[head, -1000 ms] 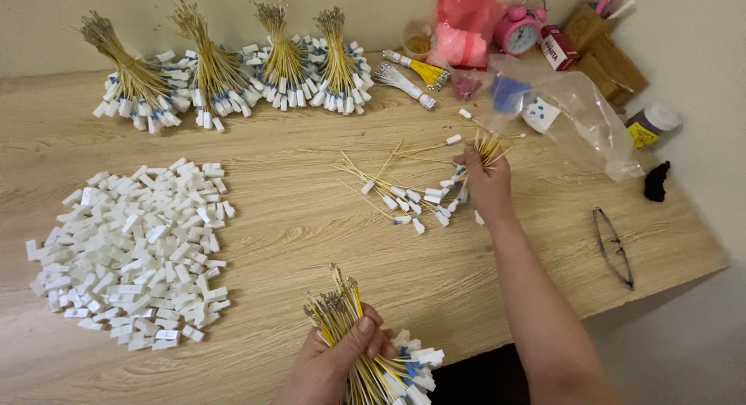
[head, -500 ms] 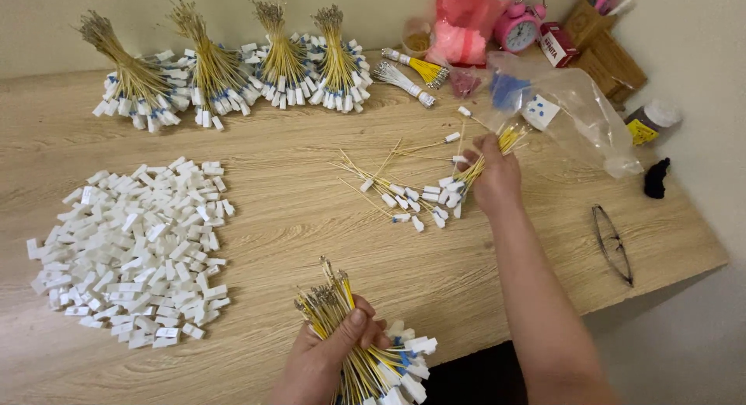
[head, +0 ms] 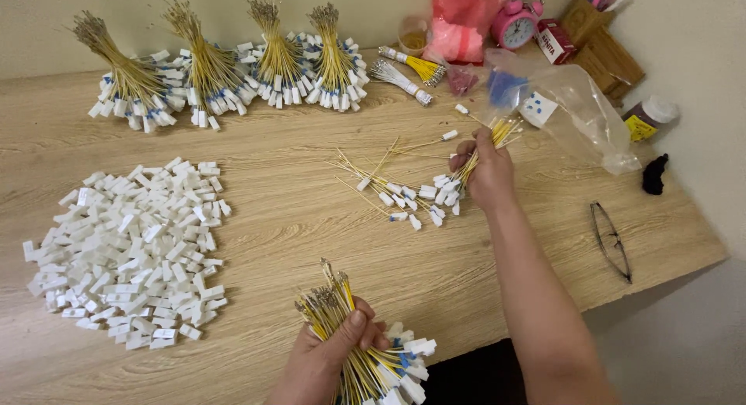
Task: The person gathers bundles of yellow sticks with white tips from a wooden table, aligns them in their hands, and secures the bundle with a rubber band. The person then places the completed bundle on the table with other finished bundles.
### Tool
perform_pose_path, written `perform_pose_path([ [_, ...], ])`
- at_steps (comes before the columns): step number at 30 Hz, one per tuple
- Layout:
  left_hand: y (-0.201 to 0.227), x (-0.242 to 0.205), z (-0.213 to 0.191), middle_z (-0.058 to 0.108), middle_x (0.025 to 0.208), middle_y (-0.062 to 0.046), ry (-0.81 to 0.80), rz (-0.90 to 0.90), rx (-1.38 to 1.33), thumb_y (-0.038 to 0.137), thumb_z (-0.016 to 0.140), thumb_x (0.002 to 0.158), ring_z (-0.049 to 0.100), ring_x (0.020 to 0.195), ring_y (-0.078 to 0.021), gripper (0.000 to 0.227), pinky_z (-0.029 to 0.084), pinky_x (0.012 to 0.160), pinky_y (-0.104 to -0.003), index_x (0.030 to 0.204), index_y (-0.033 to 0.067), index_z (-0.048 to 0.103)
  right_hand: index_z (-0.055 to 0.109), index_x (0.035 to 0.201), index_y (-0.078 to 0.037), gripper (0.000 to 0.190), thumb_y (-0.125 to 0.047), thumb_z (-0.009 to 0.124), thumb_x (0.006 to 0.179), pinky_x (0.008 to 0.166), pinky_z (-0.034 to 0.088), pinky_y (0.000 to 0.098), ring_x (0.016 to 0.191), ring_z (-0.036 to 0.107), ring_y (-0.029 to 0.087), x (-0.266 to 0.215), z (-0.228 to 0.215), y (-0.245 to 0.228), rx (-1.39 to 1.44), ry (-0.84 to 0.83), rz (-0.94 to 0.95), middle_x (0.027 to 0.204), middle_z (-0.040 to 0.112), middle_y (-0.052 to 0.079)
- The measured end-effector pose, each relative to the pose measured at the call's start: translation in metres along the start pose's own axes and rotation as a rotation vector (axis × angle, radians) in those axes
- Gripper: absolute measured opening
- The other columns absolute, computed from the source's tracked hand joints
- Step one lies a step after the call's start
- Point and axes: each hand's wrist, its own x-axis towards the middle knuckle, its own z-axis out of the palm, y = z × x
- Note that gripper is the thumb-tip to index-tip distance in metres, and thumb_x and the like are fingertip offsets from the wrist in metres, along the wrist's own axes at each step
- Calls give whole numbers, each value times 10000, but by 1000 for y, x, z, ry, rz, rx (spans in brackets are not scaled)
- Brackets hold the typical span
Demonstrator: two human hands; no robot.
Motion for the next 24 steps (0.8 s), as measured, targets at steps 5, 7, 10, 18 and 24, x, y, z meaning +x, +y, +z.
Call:
perform_pose_path([
  [5, 9, 2, 6, 478, 643, -96, -100, 61, -98, 108, 605, 902, 592, 704, -307, 131, 505, 751, -402, 940, -17, 597, 533, 1103, -104, 422, -479, 409, 956, 517, 381, 253, 547, 432, 97, -15, 13, -14, -171, -38, -90, 712, 478, -8],
  [7, 12, 3, 6, 464, 651, -91, -169, 93, -124, 109, 598, 913, 550, 704, -290, 123, 481, 734, -384, 957, -5, 594, 526, 1171, -105, 547, -559, 347, 923, 553, 377, 248, 562, 416, 88, -24, 15, -20, -208, -69, -149, 709, 454, -13],
  [10, 21, 1, 8, 485, 649, -94, -132, 94, -39, 136, 609, 904, 582, 696, -293, 142, 472, 697, -373, 972, 15, 583, 492, 1173, -88, 384, -425, 434, 997, 692, 450, 295, 644, 483, 102, -37, 14, -23, -458, -147, -323, 657, 468, -30],
  [18, 25, -1, 10, 492, 667, -68, -136, 156, 75, 132, 569, 942, 593, 702, -247, 118, 460, 691, -338, 932, 16, 589, 584, 900, -123, 294, -357, 452, 1018, 745, 490, 344, 780, 599, 157, -39, -1, 1, -567, 41, -244, 780, 631, 48],
  [24, 37, 2, 13, 653, 709, -94, -41, 188, 445, 258, 550, 934, 678, 723, -186, 254, 529, 726, -313, 816, 39, 599, 495, 983, -76, 261, -332, 457, 1016, 473, 305, 254, 519, 286, 85, -44, 16, -21, -56, -90, -178, 601, 305, -23],
])
